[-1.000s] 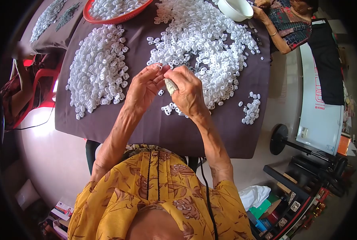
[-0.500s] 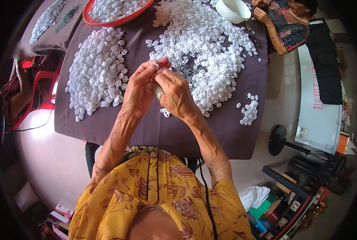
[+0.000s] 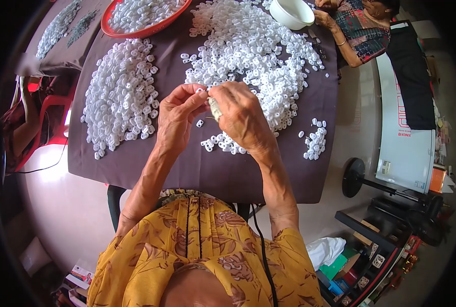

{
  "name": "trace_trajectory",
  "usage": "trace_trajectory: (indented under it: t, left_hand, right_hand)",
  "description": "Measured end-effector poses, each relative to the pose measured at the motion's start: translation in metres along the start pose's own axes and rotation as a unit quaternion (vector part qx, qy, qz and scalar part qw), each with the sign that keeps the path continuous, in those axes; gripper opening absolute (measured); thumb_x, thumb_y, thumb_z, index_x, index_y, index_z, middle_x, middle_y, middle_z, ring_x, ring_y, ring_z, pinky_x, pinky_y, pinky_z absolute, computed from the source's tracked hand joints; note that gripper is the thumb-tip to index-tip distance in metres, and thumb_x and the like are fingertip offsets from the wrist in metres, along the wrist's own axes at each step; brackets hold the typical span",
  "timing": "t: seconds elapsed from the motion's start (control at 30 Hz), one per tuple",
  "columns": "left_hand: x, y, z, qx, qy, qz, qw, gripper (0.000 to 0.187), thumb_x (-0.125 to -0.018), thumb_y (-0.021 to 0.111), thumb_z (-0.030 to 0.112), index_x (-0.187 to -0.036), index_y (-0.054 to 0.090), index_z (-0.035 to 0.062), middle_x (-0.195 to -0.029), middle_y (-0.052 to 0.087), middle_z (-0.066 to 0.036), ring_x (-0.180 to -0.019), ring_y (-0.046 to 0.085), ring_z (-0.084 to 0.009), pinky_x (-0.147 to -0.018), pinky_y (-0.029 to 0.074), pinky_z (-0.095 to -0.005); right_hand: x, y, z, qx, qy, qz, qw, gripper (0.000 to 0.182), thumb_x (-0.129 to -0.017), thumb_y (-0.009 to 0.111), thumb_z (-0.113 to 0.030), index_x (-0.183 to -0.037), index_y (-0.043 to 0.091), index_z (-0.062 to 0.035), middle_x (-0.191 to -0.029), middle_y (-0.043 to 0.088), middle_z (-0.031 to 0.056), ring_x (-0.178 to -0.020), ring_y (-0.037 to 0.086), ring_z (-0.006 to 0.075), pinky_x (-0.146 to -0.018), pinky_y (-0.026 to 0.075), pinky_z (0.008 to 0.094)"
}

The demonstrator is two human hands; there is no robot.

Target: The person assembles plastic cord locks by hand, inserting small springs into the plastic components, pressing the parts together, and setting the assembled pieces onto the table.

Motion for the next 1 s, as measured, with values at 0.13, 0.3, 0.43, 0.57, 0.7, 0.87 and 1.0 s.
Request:
trace_trajectory:
  t: [0.13,0.3,0.43,0.57,0.7,0.87,1.0]
  left_hand:
    - [-0.001,0.000,-0.003,0.006,-0.028,-0.013,1.000,0.010,-0.078,0.062,0.005,-0.085,0.057,-0.0005,-0.076,0.059,-0.004,-0.066,0.057,-0.0113,-0.064,0.048,-0.0240]
    - [-0.002,0.000,-0.009,0.040,-0.058,-0.015,0.997,0.007,-0.077,0.061,0.002,-0.083,0.057,0.0005,-0.076,0.059,-0.005,-0.065,0.058,-0.0131,-0.064,0.049,-0.0254]
    - [-0.002,0.003,-0.005,0.048,-0.052,-0.025,0.997,0.007,-0.077,0.062,0.002,-0.083,0.057,0.0008,-0.076,0.059,-0.005,-0.066,0.059,-0.0137,-0.065,0.049,-0.0262]
    - [0.000,0.002,-0.009,0.054,-0.073,-0.024,0.996,0.007,-0.077,0.062,0.001,-0.083,0.057,0.0007,-0.076,0.060,-0.005,-0.066,0.059,-0.0141,-0.066,0.050,-0.0271]
    - [-0.001,0.003,-0.011,0.062,-0.084,-0.043,0.994,0.007,-0.077,0.062,0.002,-0.083,0.057,0.0008,-0.076,0.060,-0.006,-0.066,0.059,-0.0142,-0.066,0.050,-0.0275]
    - [0.000,0.004,-0.008,0.063,-0.075,-0.040,0.994,0.007,-0.077,0.062,0.002,-0.083,0.058,0.0012,-0.077,0.061,-0.006,-0.067,0.059,-0.0141,-0.066,0.049,-0.0275]
    - [0.002,0.006,-0.004,0.031,-0.048,-0.044,0.997,0.008,-0.080,0.061,0.004,-0.086,0.058,-0.0003,-0.079,0.060,-0.006,-0.069,0.059,-0.0152,-0.069,0.051,-0.0289]
  right_hand:
    - [0.001,0.001,-0.004,-0.005,-0.016,-0.010,1.000,0.027,-0.063,0.057,0.010,-0.086,0.056,-0.0027,-0.079,0.060,0.0103,-0.072,0.061,0.0273,-0.063,0.049,0.0335]
    - [0.008,0.003,0.023,-0.141,0.117,0.025,0.983,0.016,-0.072,0.060,0.004,-0.086,0.058,-0.0031,-0.076,0.061,0.0073,-0.072,0.062,0.0186,-0.064,0.048,0.0272]
    - [0.016,0.006,0.032,-0.200,0.159,0.063,0.965,0.014,-0.074,0.059,0.002,-0.086,0.058,-0.0037,-0.075,0.061,0.0057,-0.070,0.060,0.0164,-0.063,0.047,0.0260]
    - [0.017,0.002,0.027,-0.140,0.131,0.066,0.979,0.012,-0.075,0.058,0.002,-0.085,0.058,-0.0035,-0.075,0.060,0.0057,-0.069,0.060,0.0166,-0.063,0.047,0.0267]
    - [0.014,0.001,0.017,-0.120,0.081,0.051,0.988,0.019,-0.071,0.056,0.006,-0.087,0.057,-0.0037,-0.077,0.060,0.0070,-0.070,0.060,0.0202,-0.062,0.047,0.0288]
    - [0.022,0.007,0.033,-0.253,0.175,0.071,0.949,0.013,-0.075,0.056,0.003,-0.087,0.059,-0.0025,-0.079,0.061,0.0035,-0.071,0.058,0.0123,-0.062,0.046,0.0245]
    - [0.025,0.009,0.037,-0.253,0.192,0.070,0.946,0.012,-0.077,0.055,0.002,-0.088,0.058,-0.0011,-0.081,0.061,0.0040,-0.073,0.057,0.0097,-0.067,0.045,0.0212]
Point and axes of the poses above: each hand's wrist, its own x-axis away from the middle knuckle, its own y-axis out of the palm, z = x × y, the point moved 10 cm from there along -x, towards the middle knuckle
